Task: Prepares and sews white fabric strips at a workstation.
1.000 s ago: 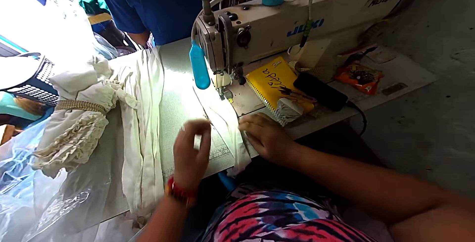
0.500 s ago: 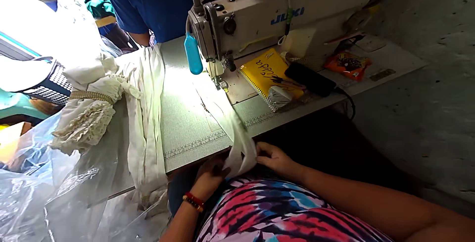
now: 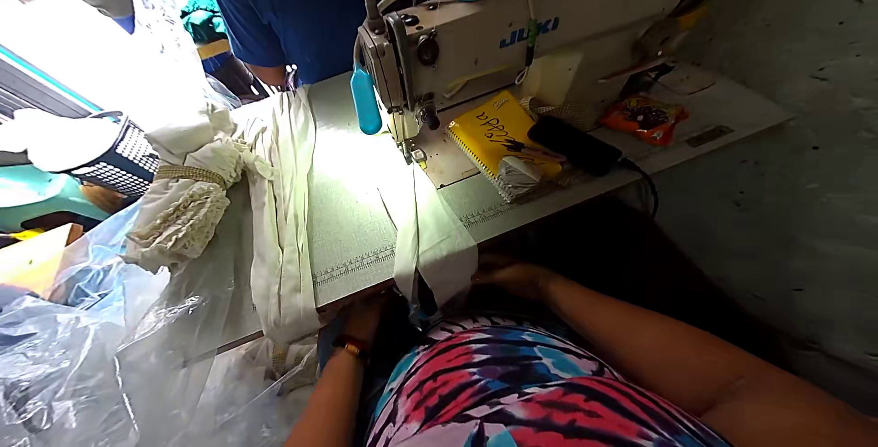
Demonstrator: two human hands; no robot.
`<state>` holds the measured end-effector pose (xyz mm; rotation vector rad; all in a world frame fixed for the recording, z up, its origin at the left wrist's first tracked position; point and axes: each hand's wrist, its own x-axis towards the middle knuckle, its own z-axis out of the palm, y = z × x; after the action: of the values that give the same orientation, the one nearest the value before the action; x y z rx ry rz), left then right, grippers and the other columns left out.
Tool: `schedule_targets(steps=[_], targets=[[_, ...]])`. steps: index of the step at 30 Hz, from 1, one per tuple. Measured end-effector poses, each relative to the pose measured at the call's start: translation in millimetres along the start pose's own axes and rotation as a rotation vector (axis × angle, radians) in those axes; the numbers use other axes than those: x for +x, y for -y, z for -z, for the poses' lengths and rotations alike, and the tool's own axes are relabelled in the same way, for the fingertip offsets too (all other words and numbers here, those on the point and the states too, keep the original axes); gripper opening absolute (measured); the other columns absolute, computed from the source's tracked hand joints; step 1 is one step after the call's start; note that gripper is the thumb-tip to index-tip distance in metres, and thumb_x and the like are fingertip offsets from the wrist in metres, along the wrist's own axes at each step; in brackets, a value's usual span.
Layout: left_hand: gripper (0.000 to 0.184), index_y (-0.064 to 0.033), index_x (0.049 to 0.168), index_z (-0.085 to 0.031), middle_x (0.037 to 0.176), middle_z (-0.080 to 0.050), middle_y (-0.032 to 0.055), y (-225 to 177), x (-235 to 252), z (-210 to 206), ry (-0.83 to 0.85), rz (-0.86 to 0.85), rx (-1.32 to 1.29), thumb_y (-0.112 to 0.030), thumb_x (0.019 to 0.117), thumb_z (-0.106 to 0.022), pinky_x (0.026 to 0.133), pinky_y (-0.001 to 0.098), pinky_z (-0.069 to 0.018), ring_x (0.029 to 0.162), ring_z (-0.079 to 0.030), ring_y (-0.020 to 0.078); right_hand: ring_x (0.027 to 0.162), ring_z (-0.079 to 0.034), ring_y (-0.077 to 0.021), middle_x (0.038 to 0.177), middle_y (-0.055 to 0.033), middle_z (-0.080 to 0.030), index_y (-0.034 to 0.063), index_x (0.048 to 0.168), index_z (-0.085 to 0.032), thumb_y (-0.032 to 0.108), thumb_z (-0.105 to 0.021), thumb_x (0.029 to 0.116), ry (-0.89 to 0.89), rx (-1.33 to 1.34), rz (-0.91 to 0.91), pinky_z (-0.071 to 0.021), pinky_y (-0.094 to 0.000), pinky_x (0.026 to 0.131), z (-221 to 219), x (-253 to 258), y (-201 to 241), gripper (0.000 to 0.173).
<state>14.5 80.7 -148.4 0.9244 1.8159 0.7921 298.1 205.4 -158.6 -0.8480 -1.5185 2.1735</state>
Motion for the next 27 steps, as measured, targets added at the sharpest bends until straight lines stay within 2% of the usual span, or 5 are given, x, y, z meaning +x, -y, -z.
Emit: schedule_targets(steps=[3,7,13,18,27], targets=[[0.036,0.0098,0.134,-0.058,0.137,-0.060,0.0278,-38,14,-7,0.359,-0.124,0.606,-0.013,0.1071,-0.049,0.115,0.0512,-0.0367,0.135,-0.053,0.0376,0.099,-0.065,-0.0066,0.109,-0.0085,-0.068,-0.0076,0.121,-0.061,0.005,-0.069,0.0921,0.028,-0.253,-0.044,-0.0536,-0.0275,0.094,10,5,5,0.032],[0.038,0.0058,0.132,-0.060,0.127,-0.065,0.0196,-36,22,-15,0.495,-0.173,0.417,-0.014,0.0998,-0.063,0.108,0.0401,-0.0452,0.121,-0.060,0.0232,0.092,-0.065,-0.0125,0.101,-0.0133,-0.069,-0.0080,0.114,-0.065,0.013,-0.068,0.0970,0.102,-0.473,-0.140,-0.0533,-0.0342,0.090,9,2,4,0.027],[0.021,0.0052,0.103,-0.073,0.106,-0.073,0.0210,21,-54,53,-0.020,-0.334,0.356,-0.012,0.0929,-0.066,0.096,0.0554,-0.0527,0.105,-0.069,0.0323,0.086,-0.068,-0.0166,0.090,-0.0137,-0.072,-0.0055,0.095,-0.073,0.023,-0.065,0.0994,0.194,-0.621,-0.020,-0.0540,-0.0412,0.083,-14,-24,23,0.030],[0.006,-0.0361,0.100,-0.071,0.109,-0.066,-0.0259,-39,-143,99,-0.115,-0.692,0.019,-0.033,0.0976,-0.066,0.091,0.0145,-0.0510,0.106,-0.060,-0.0092,0.091,-0.070,-0.0182,0.090,-0.0147,-0.073,-0.0038,0.092,-0.075,0.019,-0.066,0.0979,0.358,-0.664,0.556,-0.0561,-0.0354,0.086,-54,-23,62,0.025],[0.032,-0.0106,0.126,-0.059,0.091,-0.068,0.0019,-117,-166,114,-0.059,-0.714,0.558,-0.029,0.0999,-0.064,0.065,0.0165,-0.0513,0.073,-0.060,0.0001,0.072,-0.068,-0.0278,0.071,-0.0152,-0.065,-0.0023,0.076,-0.067,0.014,-0.070,0.0925,0.624,-0.747,0.772,-0.0523,-0.0444,0.065,-170,-31,126,0.024]])
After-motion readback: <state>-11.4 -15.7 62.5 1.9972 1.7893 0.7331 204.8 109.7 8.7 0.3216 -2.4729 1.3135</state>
